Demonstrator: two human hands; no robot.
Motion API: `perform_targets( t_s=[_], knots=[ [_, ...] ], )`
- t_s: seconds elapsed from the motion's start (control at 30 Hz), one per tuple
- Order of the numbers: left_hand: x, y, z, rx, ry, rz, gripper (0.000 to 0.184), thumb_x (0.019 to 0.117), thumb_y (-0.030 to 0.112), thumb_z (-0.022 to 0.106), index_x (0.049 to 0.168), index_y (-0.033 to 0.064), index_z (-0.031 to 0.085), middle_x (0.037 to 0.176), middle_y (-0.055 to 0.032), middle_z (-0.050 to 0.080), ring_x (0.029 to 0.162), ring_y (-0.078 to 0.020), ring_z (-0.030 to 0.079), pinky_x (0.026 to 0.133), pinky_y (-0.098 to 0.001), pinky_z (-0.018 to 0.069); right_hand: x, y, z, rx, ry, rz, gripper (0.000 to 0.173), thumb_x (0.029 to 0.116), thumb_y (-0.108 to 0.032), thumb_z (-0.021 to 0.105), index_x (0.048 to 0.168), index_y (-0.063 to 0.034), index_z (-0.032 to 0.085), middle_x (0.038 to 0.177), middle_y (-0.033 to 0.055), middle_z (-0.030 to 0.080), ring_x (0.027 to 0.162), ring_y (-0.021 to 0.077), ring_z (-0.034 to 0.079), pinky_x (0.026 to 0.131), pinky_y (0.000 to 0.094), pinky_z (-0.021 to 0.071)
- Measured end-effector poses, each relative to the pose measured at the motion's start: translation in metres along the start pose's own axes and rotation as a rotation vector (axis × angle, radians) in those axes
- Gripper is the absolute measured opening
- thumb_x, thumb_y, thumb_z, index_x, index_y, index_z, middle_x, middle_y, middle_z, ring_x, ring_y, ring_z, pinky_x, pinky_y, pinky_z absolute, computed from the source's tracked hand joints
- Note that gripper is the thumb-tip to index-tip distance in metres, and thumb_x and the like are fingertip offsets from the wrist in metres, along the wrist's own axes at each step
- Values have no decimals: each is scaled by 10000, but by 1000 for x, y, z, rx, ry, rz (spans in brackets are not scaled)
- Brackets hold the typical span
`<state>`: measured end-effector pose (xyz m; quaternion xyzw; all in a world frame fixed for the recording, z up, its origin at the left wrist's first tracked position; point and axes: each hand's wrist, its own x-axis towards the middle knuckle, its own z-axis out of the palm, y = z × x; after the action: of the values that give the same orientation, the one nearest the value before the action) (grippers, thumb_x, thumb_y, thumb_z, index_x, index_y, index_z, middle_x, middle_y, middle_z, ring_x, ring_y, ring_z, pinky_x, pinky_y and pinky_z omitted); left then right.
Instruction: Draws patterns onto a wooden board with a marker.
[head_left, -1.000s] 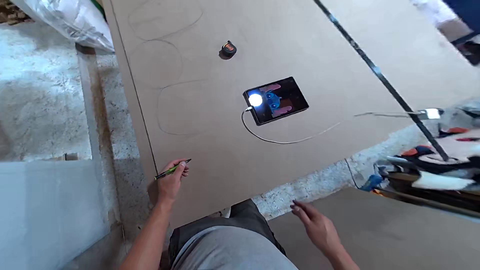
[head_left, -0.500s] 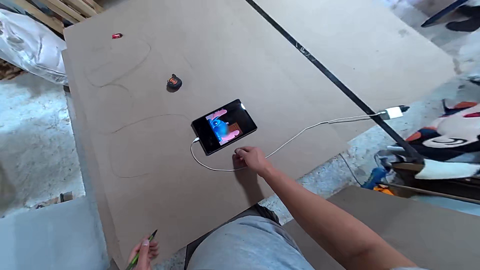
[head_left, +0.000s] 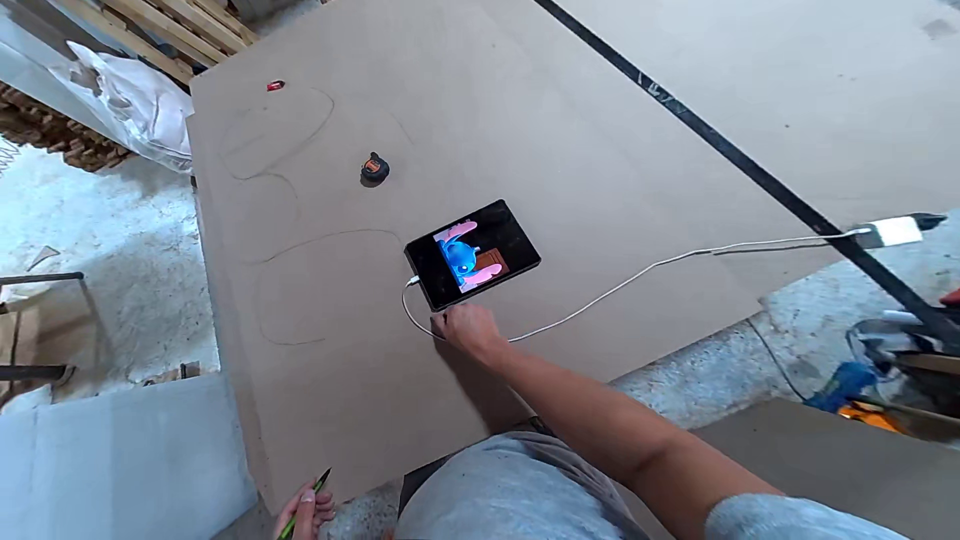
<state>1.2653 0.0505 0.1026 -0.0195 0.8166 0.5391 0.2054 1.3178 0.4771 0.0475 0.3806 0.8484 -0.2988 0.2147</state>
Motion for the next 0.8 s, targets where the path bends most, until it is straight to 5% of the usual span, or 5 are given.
perform_targets(
  t_s=[0.33, 0.6, 0.8],
  knots=[
    [13, -9, 18, -48, 84, 18, 296, 1050, 147, 527, 1184, -71, 675, 899, -201, 745, 762, -289, 740, 704, -407, 641, 31, 16, -13, -106, 160, 23, 659, 954, -698, 422, 757, -122, 674, 790, 129, 705, 817, 346, 720, 631, 572, 552],
    [89, 7, 46, -94, 67, 37, 274, 1044, 147, 561, 1167, -60, 691, 909, -189, 744, 775, -289, 738, 717, -407, 642, 83, 29, -66, -3, 332, 122, 650, 1022, -602, 447, 835, -27, 683, 848, 257, 690, 868, 488, 686, 676, 689, 509],
    [180, 34, 68, -181, 8, 31, 192, 996, 66, 621, 1131, -70, 627, 959, -228, 739, 821, -325, 743, 754, -432, 639, 86, -25, -49, 128, 234, -178, 541, 1040, -553, 475, 799, -119, 689, 679, 95, 643, 666, 305, 657, 614, 592, 512]
  ],
)
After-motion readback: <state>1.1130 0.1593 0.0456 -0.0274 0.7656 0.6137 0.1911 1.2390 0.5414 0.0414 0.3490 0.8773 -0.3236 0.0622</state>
